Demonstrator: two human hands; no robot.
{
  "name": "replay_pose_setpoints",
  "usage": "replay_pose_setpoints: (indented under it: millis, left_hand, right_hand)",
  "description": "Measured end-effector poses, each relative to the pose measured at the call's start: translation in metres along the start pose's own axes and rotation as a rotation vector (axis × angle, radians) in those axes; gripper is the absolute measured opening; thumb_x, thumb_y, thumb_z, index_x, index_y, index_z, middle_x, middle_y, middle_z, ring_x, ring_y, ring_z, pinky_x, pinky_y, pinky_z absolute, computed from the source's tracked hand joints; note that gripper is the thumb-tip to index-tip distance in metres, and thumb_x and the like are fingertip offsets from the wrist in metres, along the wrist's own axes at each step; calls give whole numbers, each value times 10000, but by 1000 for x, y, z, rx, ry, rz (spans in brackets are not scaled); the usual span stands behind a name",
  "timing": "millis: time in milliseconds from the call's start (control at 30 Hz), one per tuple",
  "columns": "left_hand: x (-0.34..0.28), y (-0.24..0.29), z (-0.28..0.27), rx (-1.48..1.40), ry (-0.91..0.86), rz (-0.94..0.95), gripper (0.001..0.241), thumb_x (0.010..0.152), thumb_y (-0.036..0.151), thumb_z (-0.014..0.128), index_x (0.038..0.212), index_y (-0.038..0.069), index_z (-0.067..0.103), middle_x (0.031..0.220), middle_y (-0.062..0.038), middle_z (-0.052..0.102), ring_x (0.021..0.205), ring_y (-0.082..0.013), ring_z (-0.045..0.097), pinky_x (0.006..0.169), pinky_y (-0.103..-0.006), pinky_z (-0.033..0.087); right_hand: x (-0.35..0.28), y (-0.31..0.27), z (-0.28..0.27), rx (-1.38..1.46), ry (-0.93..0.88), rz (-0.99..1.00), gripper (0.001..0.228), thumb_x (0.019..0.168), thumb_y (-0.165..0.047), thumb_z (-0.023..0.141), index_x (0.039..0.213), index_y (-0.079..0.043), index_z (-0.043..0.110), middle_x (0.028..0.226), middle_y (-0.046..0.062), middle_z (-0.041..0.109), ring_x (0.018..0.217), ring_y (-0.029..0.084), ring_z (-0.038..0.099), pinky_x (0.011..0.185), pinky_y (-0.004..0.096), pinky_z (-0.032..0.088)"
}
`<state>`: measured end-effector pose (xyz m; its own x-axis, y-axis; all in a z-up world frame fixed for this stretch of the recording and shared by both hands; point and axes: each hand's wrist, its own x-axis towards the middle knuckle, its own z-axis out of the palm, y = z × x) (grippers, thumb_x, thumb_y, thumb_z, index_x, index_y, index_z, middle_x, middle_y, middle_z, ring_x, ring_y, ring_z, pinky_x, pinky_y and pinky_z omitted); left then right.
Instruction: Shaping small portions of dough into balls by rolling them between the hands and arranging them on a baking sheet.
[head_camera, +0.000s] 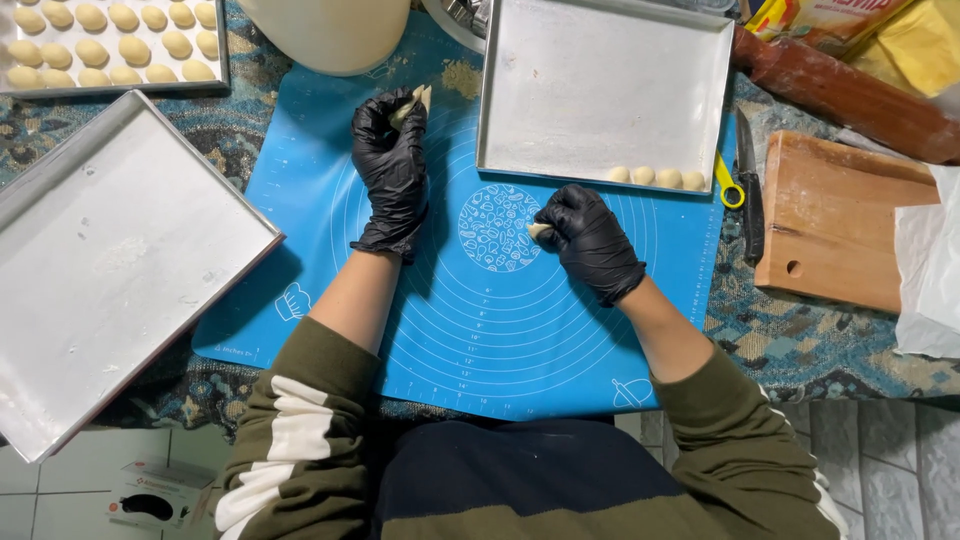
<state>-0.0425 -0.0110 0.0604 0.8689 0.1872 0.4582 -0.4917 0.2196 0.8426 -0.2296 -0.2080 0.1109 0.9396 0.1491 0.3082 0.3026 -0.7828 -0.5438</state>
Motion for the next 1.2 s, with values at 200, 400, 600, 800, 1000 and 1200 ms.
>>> replay_pose_setpoints:
  millis: [200,400,600,800,1000,1200]
  left_hand:
    - [0,-4,0,-19,3,-14,183,945,76,769,1102,101,679,1106,-63,718,1055,-226,697,987,-354,593]
    - [0,-5,0,-28,1,-16,181,948,60,757,1109,96,683,1115,-66,719,1069,-233,699,1009,-364,587]
    - [-1,-3,1,-29,3,-14,186,946,55,759,1110,92,679,1117,-71,720,1070,-235,702,1005,-366,594]
    - [0,-7,0,8,-9,6,181,949,58,750,1112,95,679,1112,-67,716,1065,-237,699,1005,-373,589]
    - [1,-1,1,-1,-21,-2,170,956,67,741,1111,97,677,1110,-66,711,1063,-234,695,1003,-370,585]
    - [1,0,1,3,-18,-3,161,958,69,742,1104,100,682,1102,-61,715,1054,-226,697,993,-360,589]
  right_hand:
    - [6,-4,0,233,154,-18,145,897,112,708,909,-13,635,930,86,544,895,258,651,816,385,576]
    - [-5,10,-8,406,-157,91,190,851,96,779,879,-62,678,946,59,605,990,244,746,922,351,660]
    - [-2,6,-28,411,-310,237,211,883,-44,786,1063,-155,785,990,27,674,930,194,696,832,325,628]
    - [5,-29,-45,338,-391,320,327,848,-96,796,1114,-191,632,1101,9,601,1024,193,613,869,351,549]
    - [1,-17,-23,200,-212,70,201,927,-130,774,1083,-67,664,1045,84,598,932,224,675,791,330,617]
    - [5,-21,-29,380,-196,197,195,919,26,720,1040,-110,650,1053,52,627,909,178,680,801,311,641]
